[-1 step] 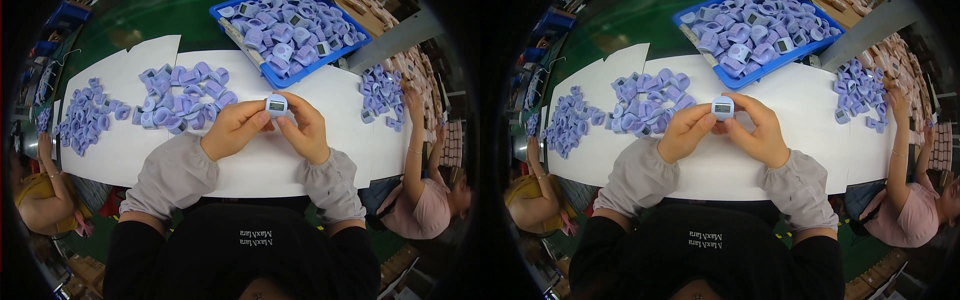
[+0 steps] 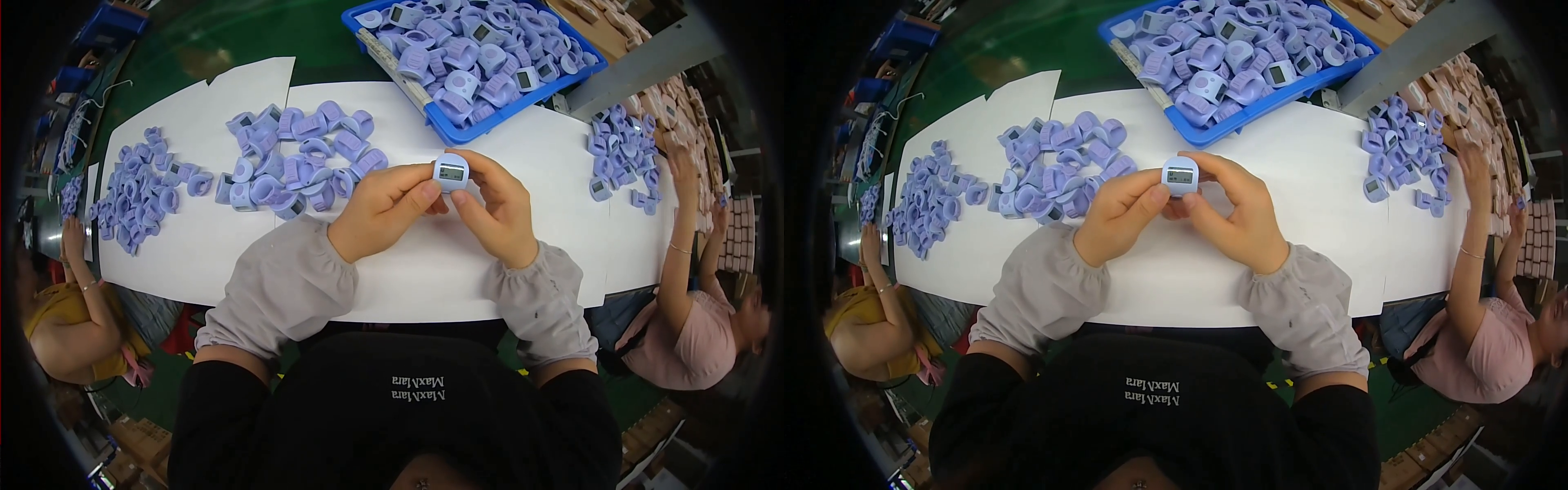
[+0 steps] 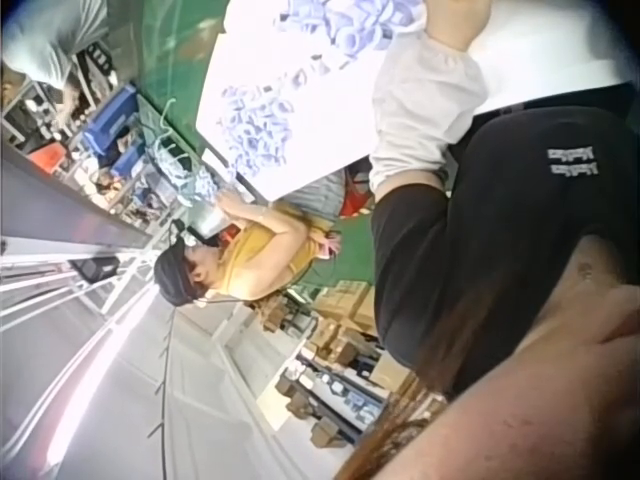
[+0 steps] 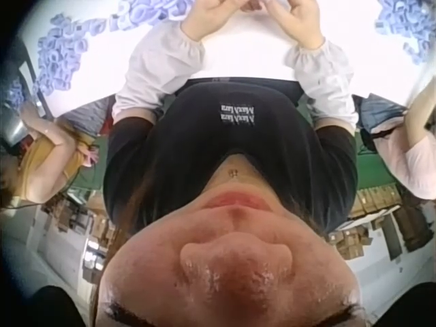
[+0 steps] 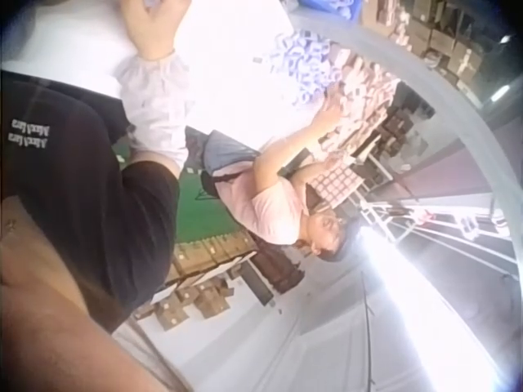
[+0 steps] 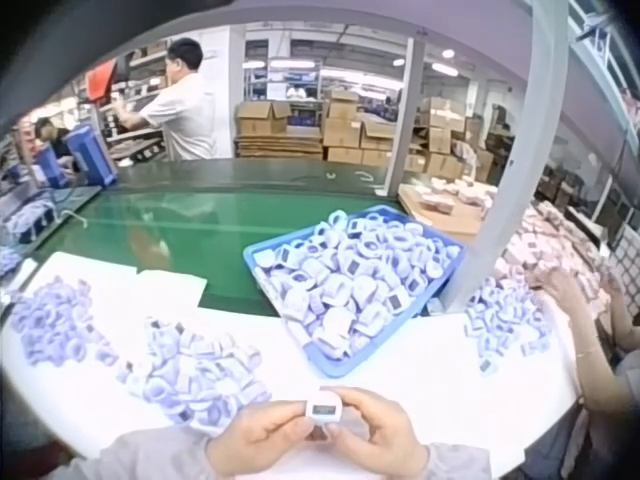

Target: Assembling small electronic components by fitting them into plastic housings at a manufacturing workbench.

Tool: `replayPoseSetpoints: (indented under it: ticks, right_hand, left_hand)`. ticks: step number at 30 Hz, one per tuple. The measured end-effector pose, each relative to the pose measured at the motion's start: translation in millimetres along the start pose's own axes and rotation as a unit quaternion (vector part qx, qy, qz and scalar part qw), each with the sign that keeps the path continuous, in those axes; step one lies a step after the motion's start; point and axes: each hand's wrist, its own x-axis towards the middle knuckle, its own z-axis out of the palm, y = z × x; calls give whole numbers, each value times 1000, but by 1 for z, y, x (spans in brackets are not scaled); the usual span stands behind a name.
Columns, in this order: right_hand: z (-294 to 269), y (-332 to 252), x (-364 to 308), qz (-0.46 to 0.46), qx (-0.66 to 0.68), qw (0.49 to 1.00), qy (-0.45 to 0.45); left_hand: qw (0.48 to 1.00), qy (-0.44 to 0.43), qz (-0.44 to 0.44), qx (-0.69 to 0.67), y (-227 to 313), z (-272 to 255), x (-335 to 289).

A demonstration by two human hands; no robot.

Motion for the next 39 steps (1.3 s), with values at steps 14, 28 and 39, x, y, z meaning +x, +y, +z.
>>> replayPoseSetpoints:
  ticks: [14,28,39]
  right_hand:
    - [13,9,2,-37,-33,996,80]
    - [-53,11,-8,3,-288,931,223]
    - [-45,-14,7,-244,-366,892,105]
  left_hand:
    - [996,-40,-62,-50,5,-1,1]
    - [893,129,108,418,31,-12,1]
    - [967,97,-40,233,43,-19,5]
